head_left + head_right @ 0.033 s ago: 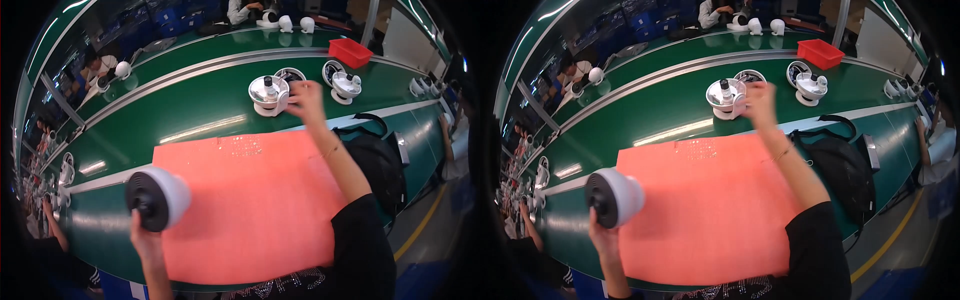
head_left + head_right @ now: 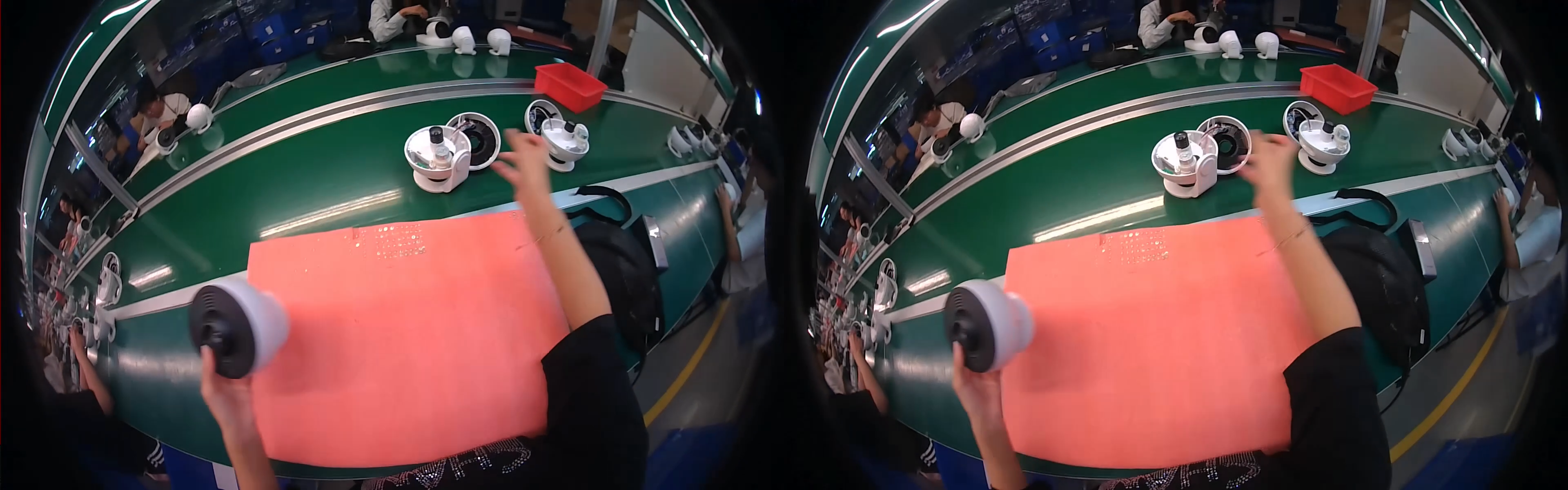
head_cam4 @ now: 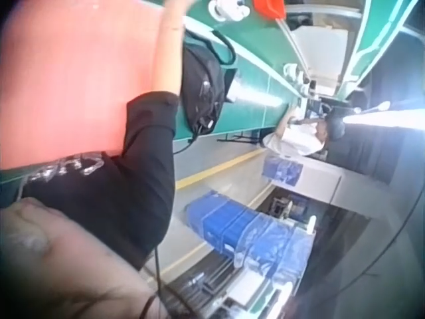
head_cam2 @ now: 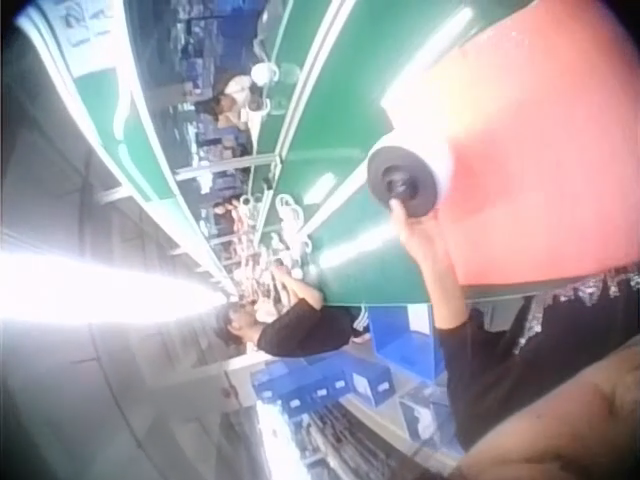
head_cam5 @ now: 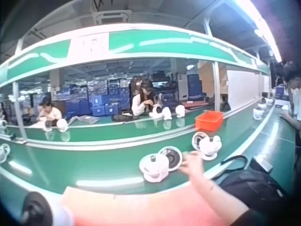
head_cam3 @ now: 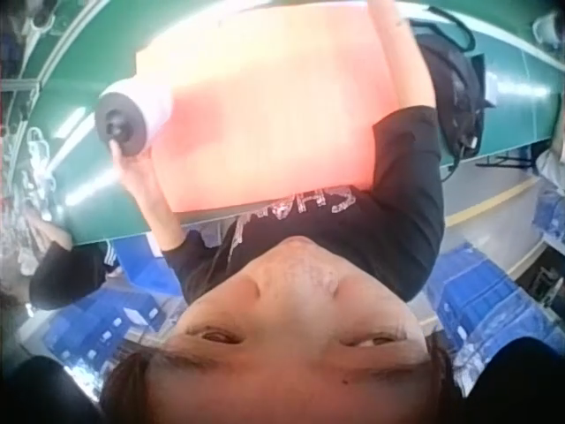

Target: Assembling parts of security cameras on a conveyor belt production line.

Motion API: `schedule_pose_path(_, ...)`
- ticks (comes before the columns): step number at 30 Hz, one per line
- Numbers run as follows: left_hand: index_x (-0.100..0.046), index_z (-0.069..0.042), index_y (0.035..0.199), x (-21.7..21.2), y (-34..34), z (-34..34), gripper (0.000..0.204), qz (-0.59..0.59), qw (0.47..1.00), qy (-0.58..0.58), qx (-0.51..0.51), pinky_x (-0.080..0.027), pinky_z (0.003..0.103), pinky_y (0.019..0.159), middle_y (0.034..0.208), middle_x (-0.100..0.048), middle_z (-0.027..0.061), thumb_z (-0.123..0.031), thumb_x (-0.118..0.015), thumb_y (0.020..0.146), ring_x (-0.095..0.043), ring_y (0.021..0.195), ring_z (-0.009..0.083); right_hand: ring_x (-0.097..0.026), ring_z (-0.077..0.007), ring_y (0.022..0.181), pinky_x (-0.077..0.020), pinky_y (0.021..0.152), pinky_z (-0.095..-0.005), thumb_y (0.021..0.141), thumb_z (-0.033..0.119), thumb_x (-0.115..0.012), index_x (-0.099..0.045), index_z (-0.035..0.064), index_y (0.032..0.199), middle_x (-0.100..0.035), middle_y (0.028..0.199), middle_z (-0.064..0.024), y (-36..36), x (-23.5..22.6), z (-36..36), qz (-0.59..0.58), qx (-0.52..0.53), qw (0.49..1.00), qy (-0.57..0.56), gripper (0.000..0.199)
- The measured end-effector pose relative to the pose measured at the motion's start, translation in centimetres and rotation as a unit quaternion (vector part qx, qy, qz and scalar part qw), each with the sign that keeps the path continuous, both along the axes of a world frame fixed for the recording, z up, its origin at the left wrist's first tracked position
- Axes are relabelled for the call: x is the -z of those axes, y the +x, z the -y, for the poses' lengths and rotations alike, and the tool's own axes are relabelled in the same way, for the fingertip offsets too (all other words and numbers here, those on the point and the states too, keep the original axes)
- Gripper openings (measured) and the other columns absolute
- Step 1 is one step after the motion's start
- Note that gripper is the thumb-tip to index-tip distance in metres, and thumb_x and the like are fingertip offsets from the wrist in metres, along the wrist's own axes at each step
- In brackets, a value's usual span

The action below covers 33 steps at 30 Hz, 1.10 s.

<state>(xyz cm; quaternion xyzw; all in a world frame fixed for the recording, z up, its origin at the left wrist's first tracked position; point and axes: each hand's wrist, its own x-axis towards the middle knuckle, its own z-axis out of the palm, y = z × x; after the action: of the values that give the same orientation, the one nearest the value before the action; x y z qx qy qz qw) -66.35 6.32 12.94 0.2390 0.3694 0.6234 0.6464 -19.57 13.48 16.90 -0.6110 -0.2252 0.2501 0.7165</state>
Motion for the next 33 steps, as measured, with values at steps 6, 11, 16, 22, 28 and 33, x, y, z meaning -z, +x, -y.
schedule_pose_path(6, -0.032, -0.004, 0.129, 4.0, -11.8, -3.0, 0.063, -0.049, 0.977, -0.092, -0.185, -0.039, 0.044, 0.095, 0.130, -0.033, 0.0157, -0.033, -0.060, 0.081, -0.037, 0.119, 0.0321, -0.051, -0.0314, 0.103, -0.0477, 0.084, -0.0398, 0.079, 0.036, -0.061, -0.030, 0.0011, 0.127, -0.041, 0.121, -0.0205, 16.8, 3.2, 1.8, -0.193, 0.108, 0.975, 0.037, 0.066)
schedule_pose_path(11, -0.026, -0.009, 0.133, 9.0, -15.8, -4.9, 0.081, -0.014, 0.976, -0.100, -0.194, -0.032, 0.043, 0.098, 0.135, -0.027, 0.0142, -0.045, -0.066, 0.072, -0.031, 0.123, 0.0285, -0.050, -0.0318, 0.106, -0.0439, 0.089, -0.0396, 0.084, 0.035, -0.054, -0.029, -0.0036, 0.125, -0.044, 0.117, -0.0261, 21.4, 6.6, -0.1, -0.212, 0.056, 0.971, 0.097, 0.061)
schedule_pose_path(16, -0.016, -0.017, 0.138, 3.3, -9.1, -2.4, 0.088, -0.056, 0.975, -0.178, -0.125, -0.016, 0.044, 0.102, 0.140, -0.018, 0.0125, -0.050, -0.063, 0.071, -0.023, 0.127, 0.0259, -0.052, -0.0307, 0.105, -0.0433, 0.089, -0.0390, 0.082, 0.029, -0.055, -0.035, -0.0050, 0.121, -0.046, 0.116, -0.0237, 21.7, 6.6, -1.7, -0.199, 0.115, 0.964, 0.137, 0.055)
schedule_pose_path(22, -0.018, -0.015, 0.132, -5.5, 9.9, -7.0, 0.069, -0.237, 0.941, 0.114, 0.210, -0.035, 0.041, 0.096, 0.123, -0.027, 0.0095, -0.014, -0.059, 0.076, -0.035, 0.116, 0.0208, -0.055, -0.0325, 0.101, -0.0447, 0.088, -0.0401, 0.077, 0.022, -0.061, -0.036, -0.0053, 0.119, -0.048, 0.111, -0.0218, 21.4, 5.4, -1.2, -0.247, 0.105, 0.944, 0.193, 0.055)
schedule_pose_path(28, -0.012, -0.005, 0.134, -2.0, 30.9, -18.2, 0.076, -0.353, 0.863, 0.089, 0.350, -0.049, 0.034, 0.076, 0.120, -0.037, 0.0224, -0.036, -0.057, 0.082, -0.055, 0.094, 0.0250, -0.054, -0.0324, 0.102, -0.0450, 0.088, -0.0384, 0.078, 0.021, -0.061, -0.036, -0.0035, 0.118, -0.048, 0.111, -0.0217, 15.9, 3.3, -1.2, -0.224, 0.047, 0.947, 0.226, 0.054)
schedule_pose_path(33, -0.026, -0.009, 0.129, 4.5, 39.4, -18.6, 0.052, 0.107, 0.912, 0.140, 0.371, -0.048, 0.037, 0.080, 0.118, -0.042, 0.0188, -0.022, -0.051, 0.085, -0.054, 0.099, 0.0261, -0.052, -0.0326, 0.104, -0.0430, 0.091, -0.0390, 0.079, 0.019, -0.062, -0.032, -0.0012, 0.119, -0.045, 0.111, -0.0251, 9.8, -1.2, 2.5, -0.193, -0.039, 0.955, 0.222, 0.054)
